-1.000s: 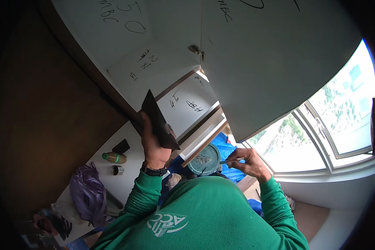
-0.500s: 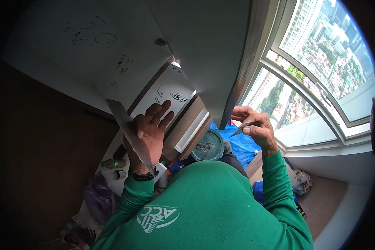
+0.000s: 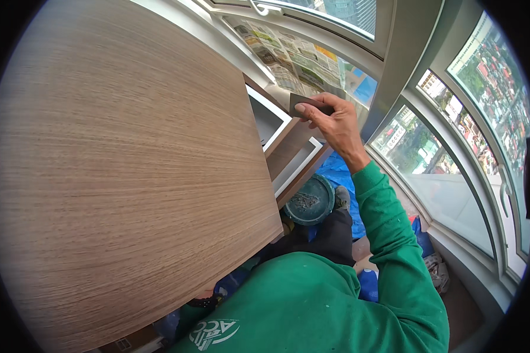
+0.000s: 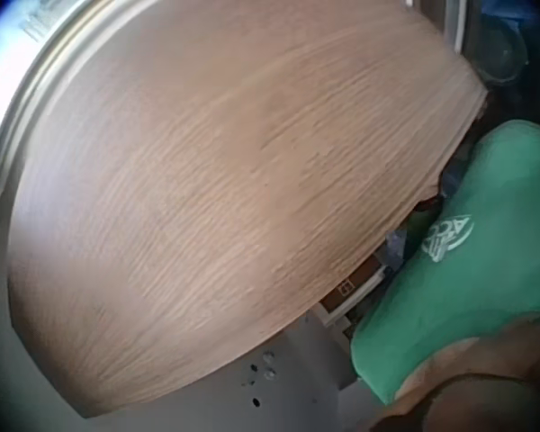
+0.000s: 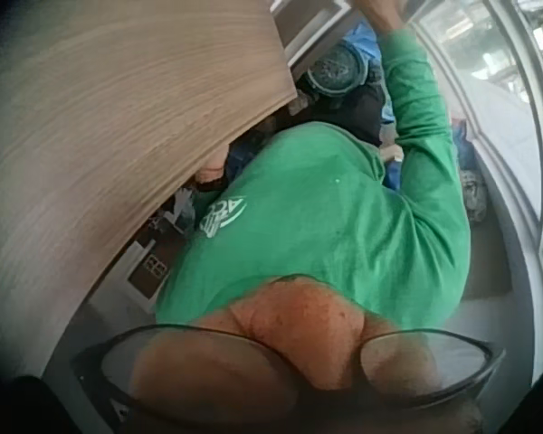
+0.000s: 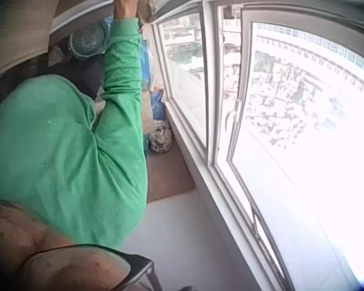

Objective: The person applies a white substance from a container onto a metal scraper and uses it to fill gaps and sand edges of a white wooden cabinet and its surrounding frame.

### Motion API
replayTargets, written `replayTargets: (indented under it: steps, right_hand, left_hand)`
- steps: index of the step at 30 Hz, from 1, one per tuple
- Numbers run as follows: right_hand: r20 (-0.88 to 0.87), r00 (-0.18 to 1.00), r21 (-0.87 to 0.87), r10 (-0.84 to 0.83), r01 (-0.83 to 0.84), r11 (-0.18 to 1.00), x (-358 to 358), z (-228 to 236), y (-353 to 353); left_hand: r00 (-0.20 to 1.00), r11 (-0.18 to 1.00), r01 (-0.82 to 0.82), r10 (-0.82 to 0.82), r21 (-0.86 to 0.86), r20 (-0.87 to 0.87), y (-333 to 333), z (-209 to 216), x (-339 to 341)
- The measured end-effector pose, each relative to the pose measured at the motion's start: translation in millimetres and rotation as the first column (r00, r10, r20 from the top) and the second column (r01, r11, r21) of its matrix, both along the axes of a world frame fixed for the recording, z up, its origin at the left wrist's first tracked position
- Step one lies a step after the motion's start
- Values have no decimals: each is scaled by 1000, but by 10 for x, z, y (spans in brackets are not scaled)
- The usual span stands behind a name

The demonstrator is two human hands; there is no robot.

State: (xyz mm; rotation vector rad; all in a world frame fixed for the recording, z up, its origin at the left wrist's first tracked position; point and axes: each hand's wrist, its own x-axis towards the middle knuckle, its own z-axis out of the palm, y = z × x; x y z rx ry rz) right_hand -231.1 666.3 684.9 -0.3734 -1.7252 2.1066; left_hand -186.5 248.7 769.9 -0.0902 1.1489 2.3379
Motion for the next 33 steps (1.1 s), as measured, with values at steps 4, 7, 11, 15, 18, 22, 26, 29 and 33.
replayTargets:
  steps: [4,7,11,15,18,22,26,29,33]
  right_hand:
    - [-82,996,131,-45,55,990,-722,-456,325]
    - [-158,985,213,-74,107,971,-1237,-856,295]
    - [-265,964,219,7,54,974,-1709,-1198,232]
    - [-317,948,135,35,8,991,-2011,-1402,144]
    - [-297,954,127,52,-14,992,-2148,-1561,118]
    - [-426,904,121,39,14,993,-2271,-1701,105]
    - [-453,883,150,122,-60,987,-2388,-1737,44]
    - [-476,873,194,102,-9,981,-2505,-1750,13]
    - [-513,851,285,112,47,957,-2653,-1777,35]
  left_hand:
    - [980,993,-44,63,-105,188,294,-101,238]
    - [939,986,-77,121,-147,321,377,-235,360]
    - [855,973,-72,174,-221,489,531,-311,499]
    - [717,963,-266,170,39,676,588,-474,554]
    - [755,960,-264,143,97,640,633,-564,618]
    - [727,949,-314,229,18,648,559,-709,604]
    - [710,933,-359,298,-37,638,470,-797,546]
    - [698,920,-385,345,-77,628,431,-817,531]
    - [685,905,-408,389,-118,616,411,-821,482]
